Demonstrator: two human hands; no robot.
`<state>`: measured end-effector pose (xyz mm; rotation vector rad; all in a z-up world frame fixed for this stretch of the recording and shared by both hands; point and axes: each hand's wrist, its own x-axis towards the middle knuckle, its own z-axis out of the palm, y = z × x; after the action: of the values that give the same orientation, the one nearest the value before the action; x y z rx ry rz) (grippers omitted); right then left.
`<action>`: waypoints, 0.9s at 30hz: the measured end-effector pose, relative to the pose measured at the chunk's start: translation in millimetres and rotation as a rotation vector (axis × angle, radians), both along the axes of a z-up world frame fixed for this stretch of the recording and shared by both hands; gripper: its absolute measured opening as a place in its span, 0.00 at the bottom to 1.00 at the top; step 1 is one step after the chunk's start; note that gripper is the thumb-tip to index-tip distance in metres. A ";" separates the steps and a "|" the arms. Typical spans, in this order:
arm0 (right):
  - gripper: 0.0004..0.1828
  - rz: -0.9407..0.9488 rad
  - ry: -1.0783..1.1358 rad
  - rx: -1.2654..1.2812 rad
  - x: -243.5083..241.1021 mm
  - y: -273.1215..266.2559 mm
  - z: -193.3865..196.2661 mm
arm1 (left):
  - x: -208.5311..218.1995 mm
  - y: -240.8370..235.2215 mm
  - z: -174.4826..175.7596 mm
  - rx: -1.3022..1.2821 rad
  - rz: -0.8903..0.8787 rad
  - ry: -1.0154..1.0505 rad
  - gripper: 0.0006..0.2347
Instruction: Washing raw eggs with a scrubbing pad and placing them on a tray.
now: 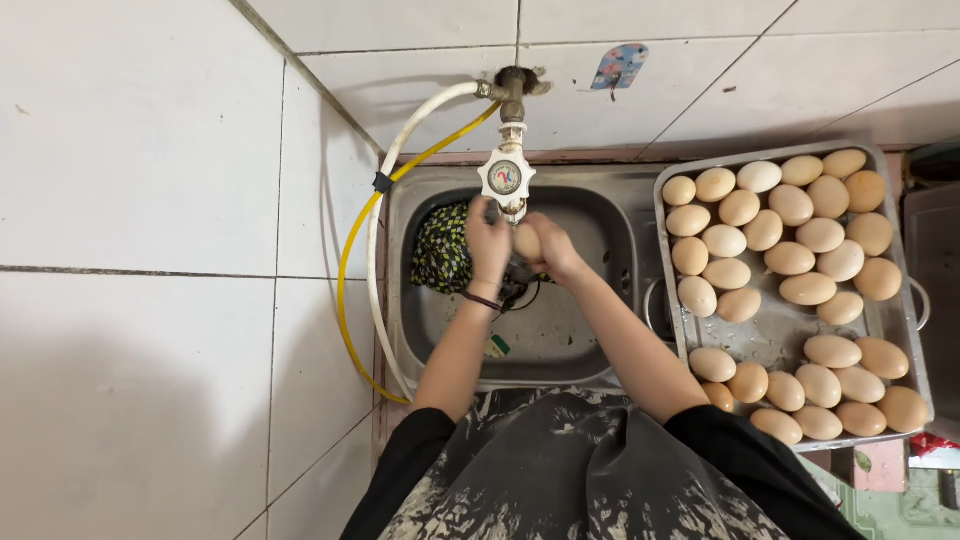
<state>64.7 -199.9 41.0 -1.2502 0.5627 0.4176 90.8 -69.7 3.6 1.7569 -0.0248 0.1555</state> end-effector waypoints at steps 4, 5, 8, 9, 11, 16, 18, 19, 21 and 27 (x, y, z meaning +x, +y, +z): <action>0.22 0.268 -0.036 0.296 -2.7 3.4 38.5 | 17.8 31.3 1.5 -0.506 0.063 0.342 0.13; 0.22 0.265 -0.038 0.295 -0.1 -1.2 42.6 | 15.3 35.4 12.8 -0.506 0.059 0.340 0.13; 0.24 0.166 -0.085 0.487 2.5 -3.9 38.1 | 1.2 53.0 44.0 -1.248 -0.108 0.646 0.13; 0.26 0.108 -0.027 0.550 1.6 -3.2 27.2 | -4.3 55.6 53.2 -1.158 -0.112 0.594 0.13; 0.30 0.054 0.039 0.609 0.4 -1.2 1.6 | -17.4 50.8 65.8 -1.074 -0.108 0.545 0.13; 0.18 -0.267 0.098 0.513 4.5 10.3 -31.5 | -45.2 12.5 103.8 0.188 -0.306 -0.493 0.14; 0.20 -0.133 0.094 0.335 -2.2 7.4 -23.5 | -34.8 8.8 68.8 0.168 -0.227 -0.327 0.12; 0.22 -0.003 0.089 0.159 -6.7 5.6 -19.8 | -30.6 6.7 50.9 0.147 -0.152 -0.161 0.10; 0.22 -0.003 0.093 0.244 -10.6 2.9 -27.4 | -20.0 4.9 52.3 0.025 -0.055 -0.061 0.10; 0.19 -0.108 0.098 0.110 -6.2 7.0 -2.6 | -30.6 -0.5 78.2 0.073 -0.102 -0.193 0.11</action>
<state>58.5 -192.8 38.4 -1.0933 0.6786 0.4155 60.2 -70.2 81.8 1.8038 -0.2622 0.2516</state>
